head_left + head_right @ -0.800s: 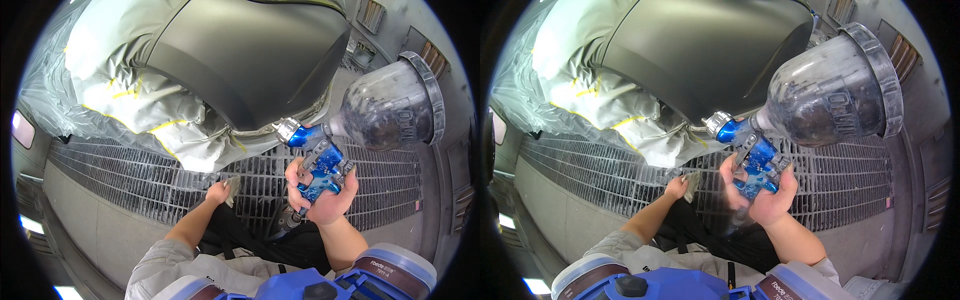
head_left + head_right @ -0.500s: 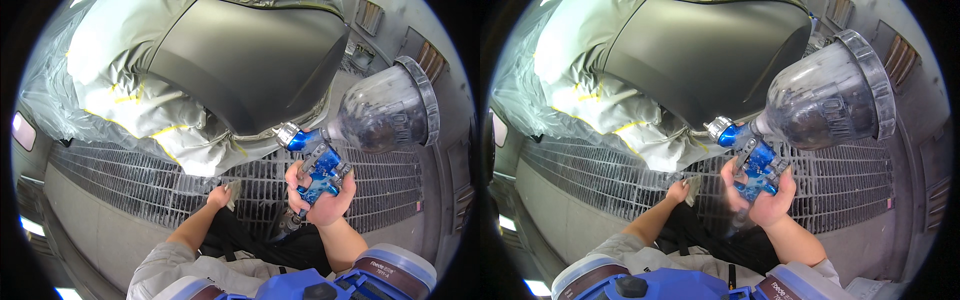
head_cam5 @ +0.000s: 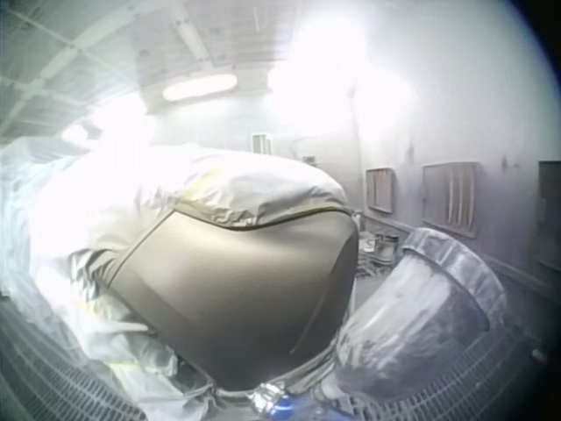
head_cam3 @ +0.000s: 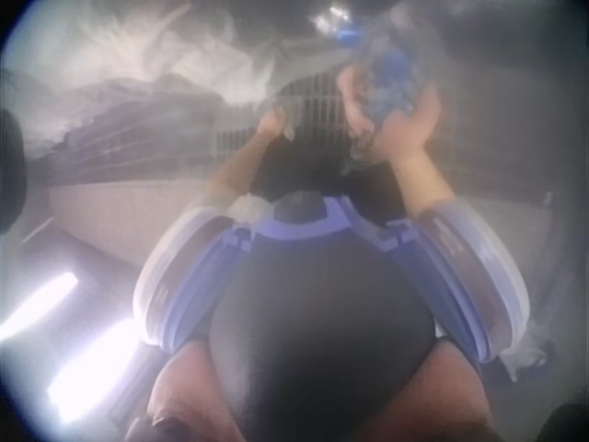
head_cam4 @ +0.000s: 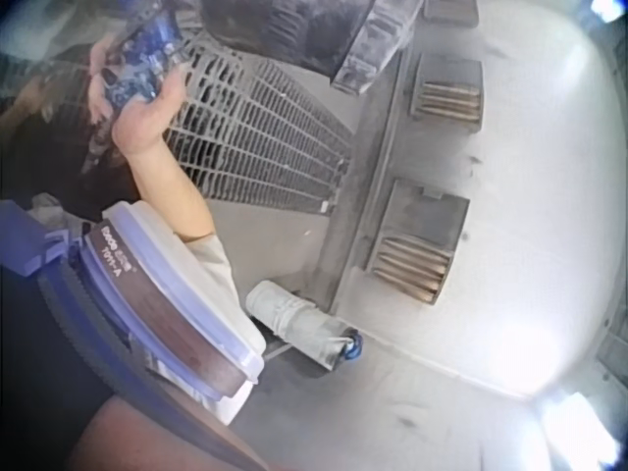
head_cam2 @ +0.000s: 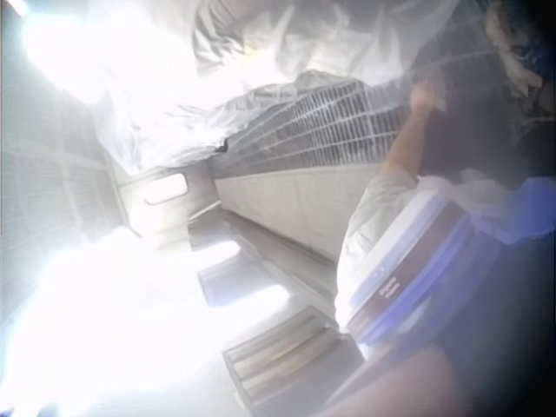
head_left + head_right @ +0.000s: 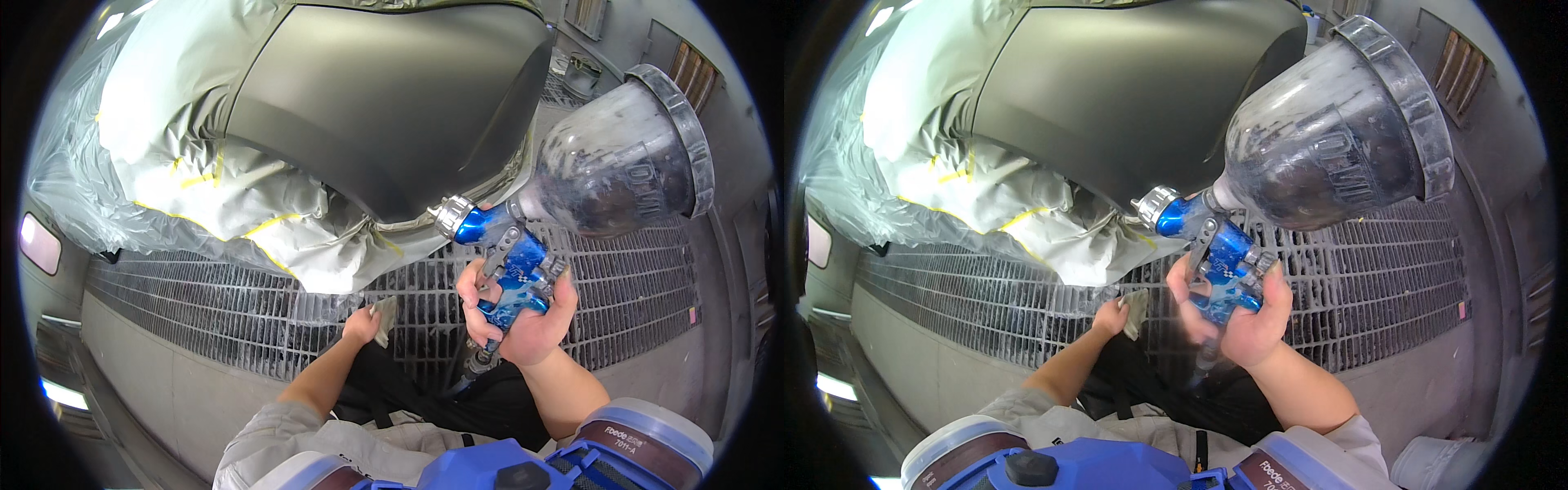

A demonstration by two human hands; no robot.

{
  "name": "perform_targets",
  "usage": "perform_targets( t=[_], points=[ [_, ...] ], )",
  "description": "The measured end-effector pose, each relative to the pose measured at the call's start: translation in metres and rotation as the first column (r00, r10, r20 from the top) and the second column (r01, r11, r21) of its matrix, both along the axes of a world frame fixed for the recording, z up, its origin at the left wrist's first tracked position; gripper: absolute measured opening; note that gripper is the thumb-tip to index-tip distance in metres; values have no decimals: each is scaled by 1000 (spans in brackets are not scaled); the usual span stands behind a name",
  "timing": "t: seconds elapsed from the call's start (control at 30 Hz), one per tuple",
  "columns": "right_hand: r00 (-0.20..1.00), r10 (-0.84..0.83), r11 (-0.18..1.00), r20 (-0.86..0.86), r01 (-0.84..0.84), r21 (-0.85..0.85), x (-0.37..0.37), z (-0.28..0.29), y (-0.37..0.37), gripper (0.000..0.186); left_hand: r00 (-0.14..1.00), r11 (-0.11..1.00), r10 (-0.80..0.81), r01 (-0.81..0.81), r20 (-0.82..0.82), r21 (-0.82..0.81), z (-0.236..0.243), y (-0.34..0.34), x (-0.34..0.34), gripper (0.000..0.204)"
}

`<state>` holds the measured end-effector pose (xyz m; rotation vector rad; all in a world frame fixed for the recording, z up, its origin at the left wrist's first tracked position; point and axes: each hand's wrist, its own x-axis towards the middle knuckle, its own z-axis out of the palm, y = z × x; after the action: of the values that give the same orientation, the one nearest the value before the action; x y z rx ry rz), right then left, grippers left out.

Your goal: The person uses a spray gun to apply grey paint to a car bumper in a paint booth. They repeatedly wipe the surface with a cloth while spraying, then move around the part to cover different areas. The person briefly pauses to remove a piece of tape from the booth wall before resuming the painting process.

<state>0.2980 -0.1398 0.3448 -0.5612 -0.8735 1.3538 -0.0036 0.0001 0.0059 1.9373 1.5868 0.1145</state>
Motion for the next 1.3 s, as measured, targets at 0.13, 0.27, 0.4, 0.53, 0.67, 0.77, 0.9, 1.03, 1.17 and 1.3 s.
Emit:
perform_targets(
  t=[0.13,0.27,0.4,0.53,0.67,0.77,0.9,1.03,1.17,1.3],
  points=[
    [1000,-9,1000,-23,9,-1,-3,1,-2,105,1000,1000,9,-9,11,1,-3,0,-4,49],
    [999,32,997,-37,-29,75,-2,-1,-1,102,1000,999,15,-16,12,31,-4,0,-5,49],
    [995,4,1000,-104,-3,11,-4,-5,-3,101,1000,1000,10,-10,6,15,-3,0,-5,49],
    [996,45,997,-76,-40,60,-3,-6,-2,101,1000,1000,29,-29,2,6,1,-1,-5,49],
    [999,29,998,-33,-28,54,0,-3,-2,103,999,999,32,-32,-21,14,6,-3,-3,49],
    [999,37,999,0,-37,29,3,-2,0,107,999,1000,30,-29,-27,9,7,-3,1,49],
    [999,42,999,-12,-42,15,3,-2,0,109,1000,1000,22,-22,-19,7,6,-2,1,50],
    [998,51,999,-44,-50,17,2,-4,1,110,999,1000,25,-25,-30,10,4,-1,-1,49],
    [998,29,999,-49,-28,22,1,-5,0,110,1000,999,25,-25,-8,20,2,0,-1,48],
    [999,32,999,-42,-31,35,0,-5,0,106,1000,1000,16,-16,-1,27,-1,1,-2,48]
  ],
)
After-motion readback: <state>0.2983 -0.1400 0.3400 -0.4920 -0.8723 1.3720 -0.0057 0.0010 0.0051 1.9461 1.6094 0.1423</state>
